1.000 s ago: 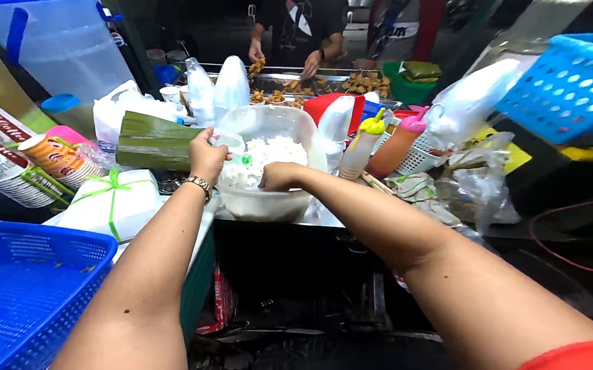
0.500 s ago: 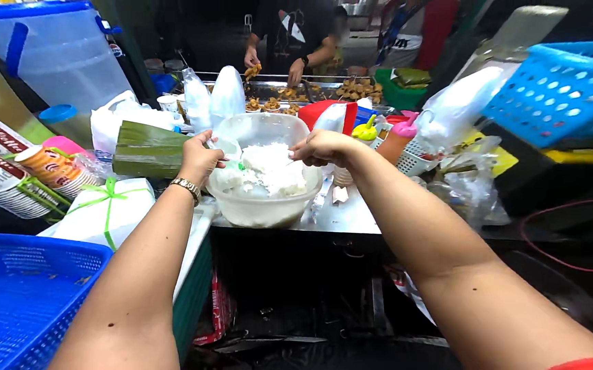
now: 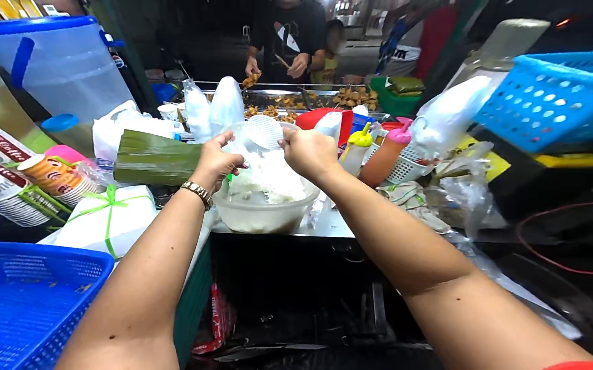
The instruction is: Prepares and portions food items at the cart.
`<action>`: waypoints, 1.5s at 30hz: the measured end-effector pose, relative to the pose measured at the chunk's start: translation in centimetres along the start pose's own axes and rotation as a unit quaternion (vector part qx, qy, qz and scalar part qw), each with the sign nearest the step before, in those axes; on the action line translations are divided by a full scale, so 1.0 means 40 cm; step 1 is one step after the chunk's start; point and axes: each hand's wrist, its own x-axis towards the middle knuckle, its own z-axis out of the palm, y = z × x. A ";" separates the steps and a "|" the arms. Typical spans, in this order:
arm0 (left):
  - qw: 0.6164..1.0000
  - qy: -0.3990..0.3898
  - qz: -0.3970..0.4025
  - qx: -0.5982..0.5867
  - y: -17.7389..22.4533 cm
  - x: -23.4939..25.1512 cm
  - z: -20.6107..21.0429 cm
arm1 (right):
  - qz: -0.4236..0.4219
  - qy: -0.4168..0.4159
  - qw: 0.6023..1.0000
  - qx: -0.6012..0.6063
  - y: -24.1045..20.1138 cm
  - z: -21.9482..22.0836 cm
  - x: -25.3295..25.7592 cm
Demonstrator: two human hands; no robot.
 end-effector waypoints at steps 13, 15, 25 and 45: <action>0.992 -0.052 0.054 0.100 0.077 -0.038 0.018 | 0.000 -0.113 0.894 0.433 0.029 0.095 0.078; 0.981 -0.035 0.018 0.189 0.090 -0.039 0.004 | 0.018 -0.093 0.904 0.417 0.039 0.062 0.074; 0.974 -0.021 0.224 -0.005 0.102 -0.057 0.012 | -0.109 -0.080 0.840 0.525 0.035 0.031 0.022; 0.986 -0.134 0.076 0.068 0.047 -0.091 0.096 | -0.081 0.101 0.715 0.687 0.082 -0.039 -0.008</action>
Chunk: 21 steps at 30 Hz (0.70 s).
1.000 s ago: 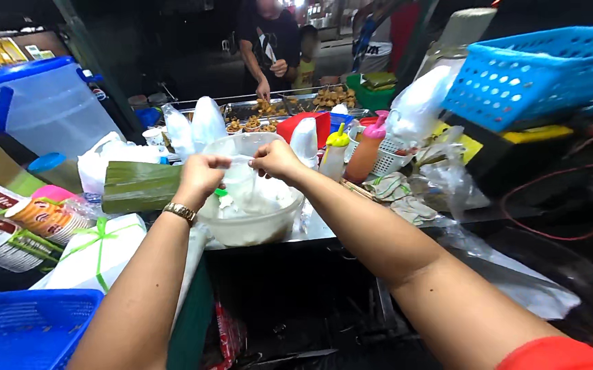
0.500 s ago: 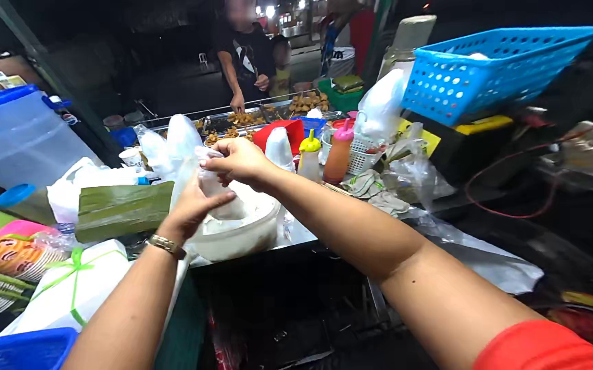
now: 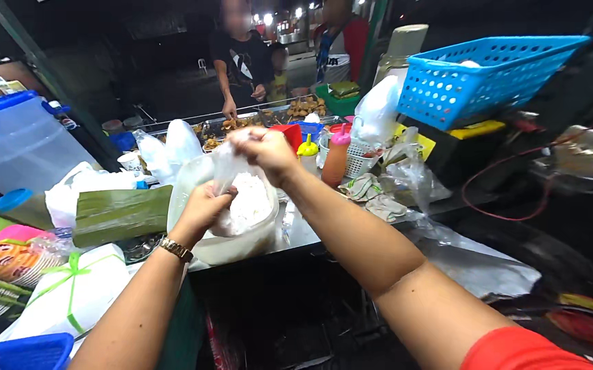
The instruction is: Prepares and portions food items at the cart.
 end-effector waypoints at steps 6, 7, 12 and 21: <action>1.000 -0.023 -0.007 -0.003 0.009 -0.002 0.008 | 0.052 -0.084 0.995 0.025 0.037 -0.023 -0.037; 0.999 -0.047 -0.008 -0.017 0.008 -0.003 0.014 | 0.078 -0.094 0.992 0.029 0.050 -0.010 -0.052; 0.996 -0.022 0.076 -0.048 0.026 -0.011 -0.036 | 0.147 0.073 0.967 0.196 0.073 -0.042 -0.030; 0.970 -0.030 0.205 -0.129 0.111 -0.060 -0.078 | 0.235 -0.022 0.931 0.278 0.099 0.010 -0.186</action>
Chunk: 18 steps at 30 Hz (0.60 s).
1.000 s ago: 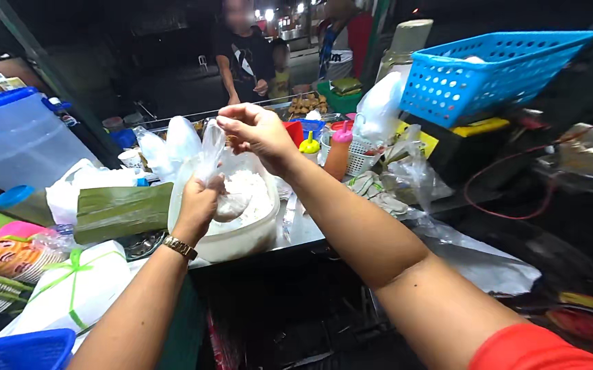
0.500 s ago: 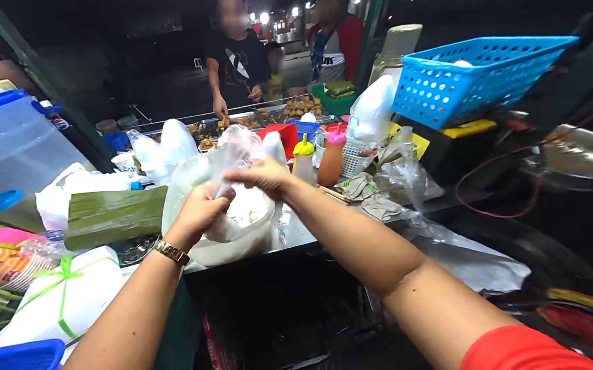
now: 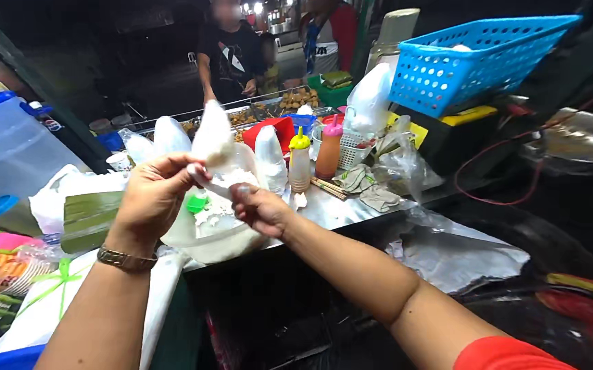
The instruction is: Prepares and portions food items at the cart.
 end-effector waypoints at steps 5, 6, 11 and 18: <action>0.980 -0.041 -0.189 0.055 -0.035 0.014 0.039 | -0.300 0.019 0.901 -0.314 -0.079 -0.024 -0.003; 0.975 0.031 -0.212 0.057 -0.047 0.018 0.060 | -0.387 0.010 0.830 -0.400 -0.073 -0.012 -0.004; 0.966 0.146 -0.206 -0.056 -0.035 0.005 0.091 | -0.577 -0.031 0.595 -0.559 -0.006 0.008 0.029; 0.997 0.068 -0.031 0.000 0.001 -0.029 0.142 | -0.431 0.060 0.609 -0.663 -0.036 -0.054 0.003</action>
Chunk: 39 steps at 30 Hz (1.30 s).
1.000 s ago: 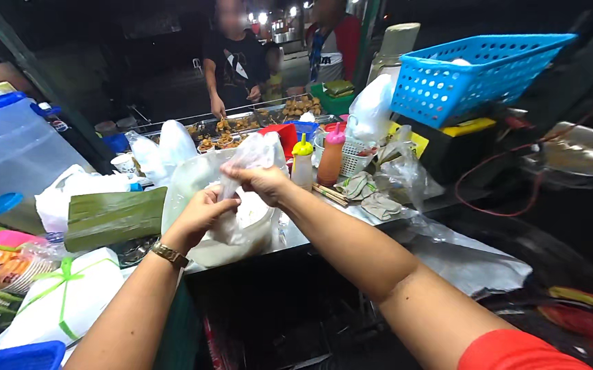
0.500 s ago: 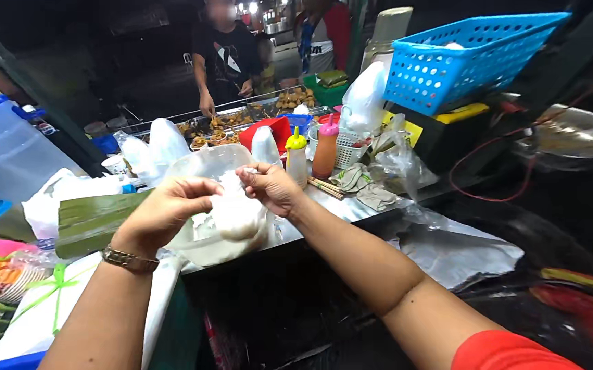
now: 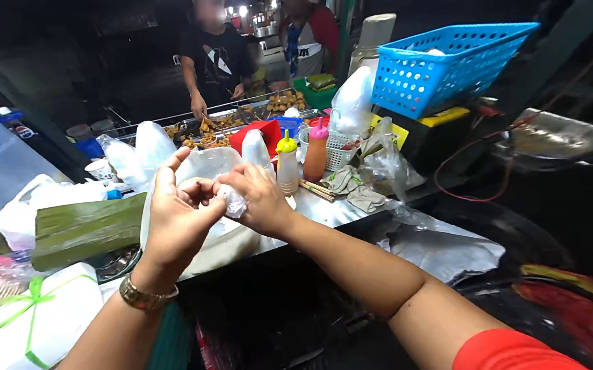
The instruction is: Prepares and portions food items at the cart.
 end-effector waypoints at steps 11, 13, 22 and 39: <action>0.914 -0.083 -0.038 0.395 -0.172 0.066 -0.117 | 0.350 -0.128 0.888 0.268 0.178 -0.333 0.000; 0.890 -0.101 -0.097 0.435 -0.234 0.061 -0.132 | 0.417 -0.049 0.881 0.218 0.241 -0.370 0.045; 0.859 -0.131 -0.180 0.461 -0.271 0.041 -0.120 | 0.504 0.118 0.836 0.181 0.557 -0.380 0.301; 0.904 -0.073 -0.162 0.390 -0.273 0.036 -0.120 | 0.162 -0.249 0.940 -0.168 0.300 -0.086 0.292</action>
